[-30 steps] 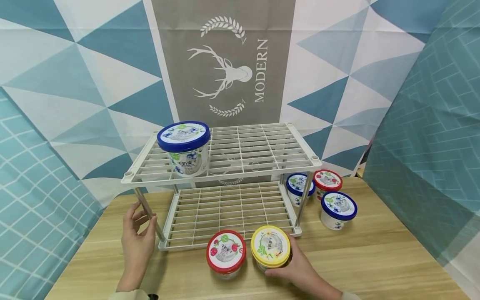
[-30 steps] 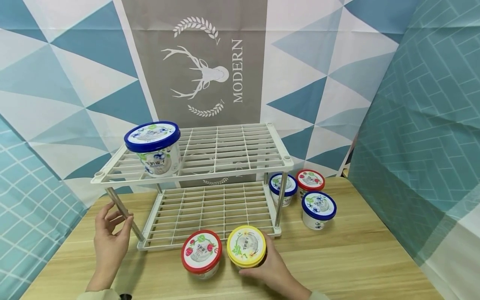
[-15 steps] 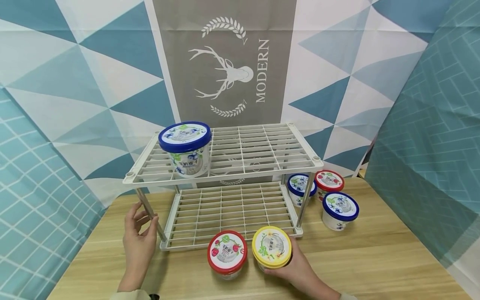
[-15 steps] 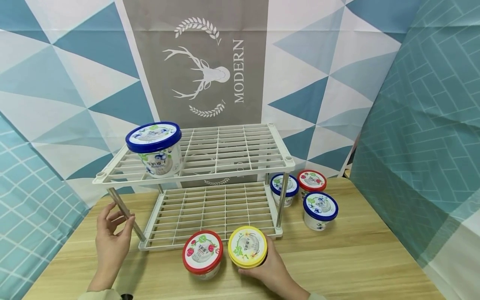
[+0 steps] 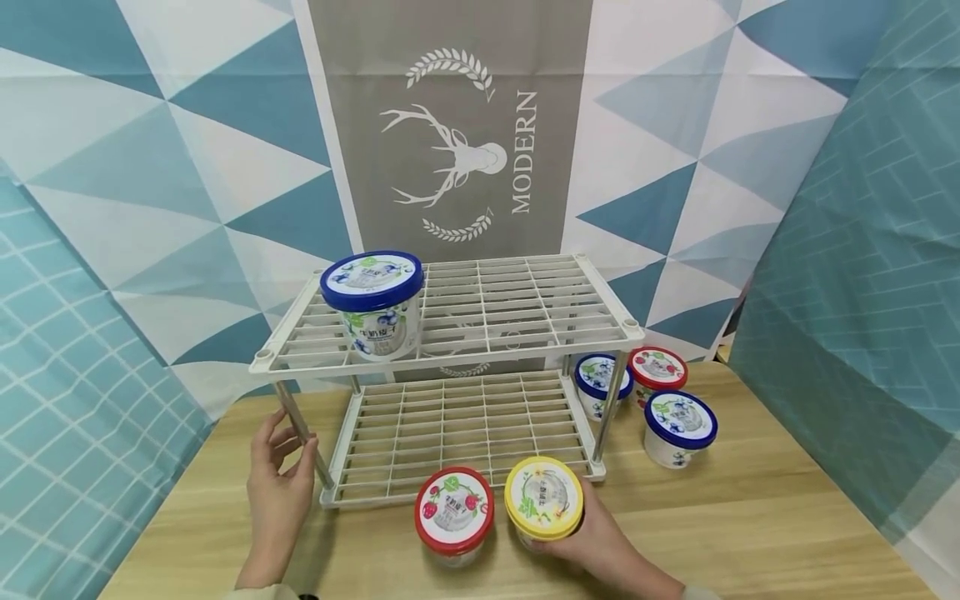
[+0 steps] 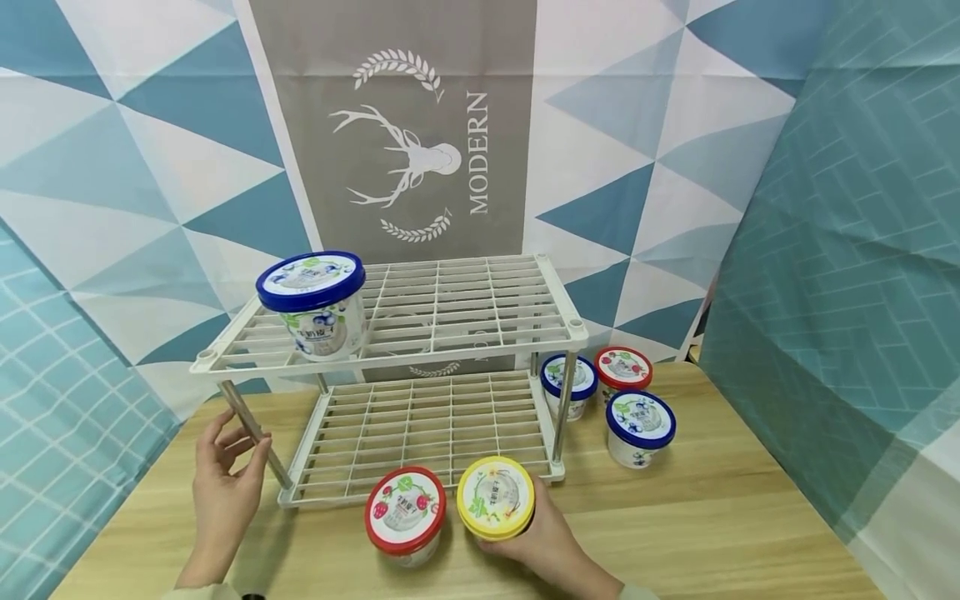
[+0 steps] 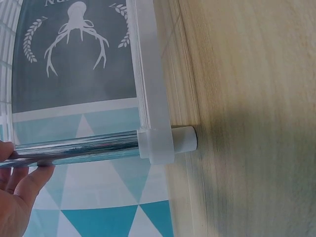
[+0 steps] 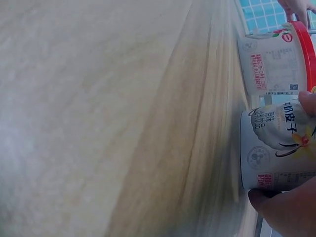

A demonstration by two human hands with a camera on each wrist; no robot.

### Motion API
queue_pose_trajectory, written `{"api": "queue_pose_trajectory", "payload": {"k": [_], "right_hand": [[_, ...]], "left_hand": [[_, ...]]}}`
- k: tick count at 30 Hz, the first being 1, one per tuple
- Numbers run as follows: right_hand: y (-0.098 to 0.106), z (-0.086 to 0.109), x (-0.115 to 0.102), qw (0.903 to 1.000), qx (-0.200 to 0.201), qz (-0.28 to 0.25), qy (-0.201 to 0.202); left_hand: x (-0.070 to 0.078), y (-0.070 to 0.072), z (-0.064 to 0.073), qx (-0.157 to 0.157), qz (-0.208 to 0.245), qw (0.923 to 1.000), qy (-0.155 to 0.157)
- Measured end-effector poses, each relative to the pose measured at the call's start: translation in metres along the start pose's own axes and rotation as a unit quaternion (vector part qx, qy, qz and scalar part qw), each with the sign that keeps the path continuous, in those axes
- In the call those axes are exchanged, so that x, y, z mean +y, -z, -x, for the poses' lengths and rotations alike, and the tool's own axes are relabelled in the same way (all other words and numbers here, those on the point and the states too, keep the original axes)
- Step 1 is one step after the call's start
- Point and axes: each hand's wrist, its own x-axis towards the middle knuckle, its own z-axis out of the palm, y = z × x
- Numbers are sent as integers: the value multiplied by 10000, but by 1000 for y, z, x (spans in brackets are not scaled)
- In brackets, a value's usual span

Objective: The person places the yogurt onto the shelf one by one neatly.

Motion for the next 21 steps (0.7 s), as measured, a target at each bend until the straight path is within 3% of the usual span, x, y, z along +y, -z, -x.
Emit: {"api": "queue_pose_trajectory", "payload": {"k": [21], "right_hand": [[11,1,-7,9997,-129,187,8]], "left_hand": [[-1,-1,0,10,2,9999,113]]}}
